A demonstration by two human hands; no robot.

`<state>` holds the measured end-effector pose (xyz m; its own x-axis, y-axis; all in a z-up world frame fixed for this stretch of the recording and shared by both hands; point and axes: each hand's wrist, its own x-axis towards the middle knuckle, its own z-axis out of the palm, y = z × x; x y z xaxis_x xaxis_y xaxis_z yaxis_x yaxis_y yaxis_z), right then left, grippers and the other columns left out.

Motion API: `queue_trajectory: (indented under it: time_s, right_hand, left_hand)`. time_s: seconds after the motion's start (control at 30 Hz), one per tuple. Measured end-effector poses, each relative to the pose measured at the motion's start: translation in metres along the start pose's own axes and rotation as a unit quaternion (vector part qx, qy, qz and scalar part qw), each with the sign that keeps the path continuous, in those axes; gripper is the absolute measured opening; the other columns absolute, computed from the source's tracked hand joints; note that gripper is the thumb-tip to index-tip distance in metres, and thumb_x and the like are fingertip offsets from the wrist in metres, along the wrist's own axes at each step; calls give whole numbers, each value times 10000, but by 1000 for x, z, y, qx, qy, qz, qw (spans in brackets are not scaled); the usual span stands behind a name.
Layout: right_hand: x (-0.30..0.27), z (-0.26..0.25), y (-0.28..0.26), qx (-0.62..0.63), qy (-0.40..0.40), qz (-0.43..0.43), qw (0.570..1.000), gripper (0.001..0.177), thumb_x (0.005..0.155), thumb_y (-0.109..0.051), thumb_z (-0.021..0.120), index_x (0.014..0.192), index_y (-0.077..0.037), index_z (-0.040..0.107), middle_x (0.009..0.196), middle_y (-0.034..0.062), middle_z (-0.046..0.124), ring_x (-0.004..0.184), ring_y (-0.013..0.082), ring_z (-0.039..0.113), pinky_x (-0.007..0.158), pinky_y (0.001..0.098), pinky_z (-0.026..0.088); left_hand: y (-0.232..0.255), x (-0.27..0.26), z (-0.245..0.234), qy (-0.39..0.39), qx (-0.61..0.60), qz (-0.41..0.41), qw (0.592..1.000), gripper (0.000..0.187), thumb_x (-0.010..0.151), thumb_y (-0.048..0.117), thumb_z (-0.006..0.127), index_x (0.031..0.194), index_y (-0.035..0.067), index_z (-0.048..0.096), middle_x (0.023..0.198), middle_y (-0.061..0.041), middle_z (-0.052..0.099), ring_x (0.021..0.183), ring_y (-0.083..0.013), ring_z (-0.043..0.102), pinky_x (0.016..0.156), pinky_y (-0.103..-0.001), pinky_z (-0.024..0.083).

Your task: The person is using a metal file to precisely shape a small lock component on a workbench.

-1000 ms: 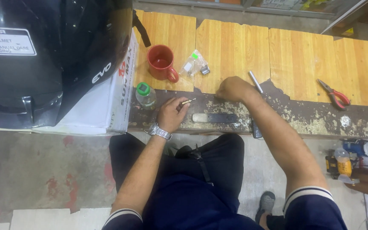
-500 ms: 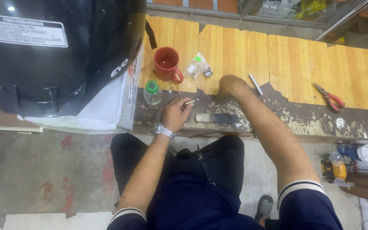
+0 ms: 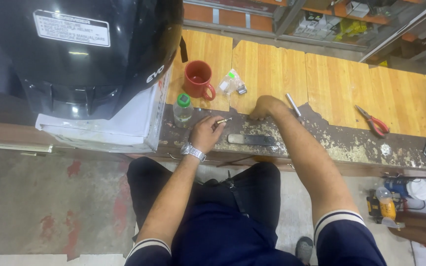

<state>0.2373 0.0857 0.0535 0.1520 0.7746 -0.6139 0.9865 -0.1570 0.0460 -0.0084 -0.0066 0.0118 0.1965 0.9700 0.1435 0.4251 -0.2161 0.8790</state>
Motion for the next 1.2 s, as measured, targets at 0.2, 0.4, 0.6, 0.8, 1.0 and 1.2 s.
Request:
queue_trajectory:
  time_s: [0.2,0.4,0.6,0.8,1.0,1.2]
  right_hand:
    - [-8,14,22,166,41,-35,985,288,822,-285,771,951,-33,821,910,182,786,983,382,748,874,509,561]
    - [-90,15,-15,415,137,-163,884,234,860,-99,660,1043,-12,777,955,215,736,946,364,710,845,505,563]
    - [-40,70,-19,428,236,-302,818,105,861,-103,763,961,-71,767,974,134,716,1042,309,678,972,496,521]
    - [-42,68,-38,380,260,-312,831,94,869,-126,785,959,-103,770,960,99,722,997,278,684,900,443,542]
    - [-34,74,-37,327,296,-349,827,112,837,-132,819,938,-112,773,897,99,724,957,309,692,849,439,554]
    - [-45,62,-39,239,336,-389,824,112,823,-142,835,921,-132,782,892,90,737,962,304,690,851,413,559]
  left_hand:
    - [-5,1,4,-1,2,3,1000,209,944,247,700,1127,157,746,880,-95,724,842,-255,720,719,-349,593]
    - [-4,3,4,-12,22,2,1000,228,958,254,688,1154,147,738,913,-90,740,870,-257,731,738,-362,601]
    - [-8,2,9,20,29,40,999,208,920,233,714,1107,150,749,836,-79,727,797,-255,726,689,-364,594]
    - [-12,4,11,28,29,45,998,222,909,250,720,1104,147,748,827,-76,727,783,-249,724,688,-364,596]
    - [-12,5,9,28,28,50,998,224,908,234,715,1110,144,747,834,-73,729,781,-250,730,677,-356,595]
    - [-17,5,12,32,32,55,997,224,905,216,711,1114,142,747,841,-75,735,787,-257,735,677,-358,600]
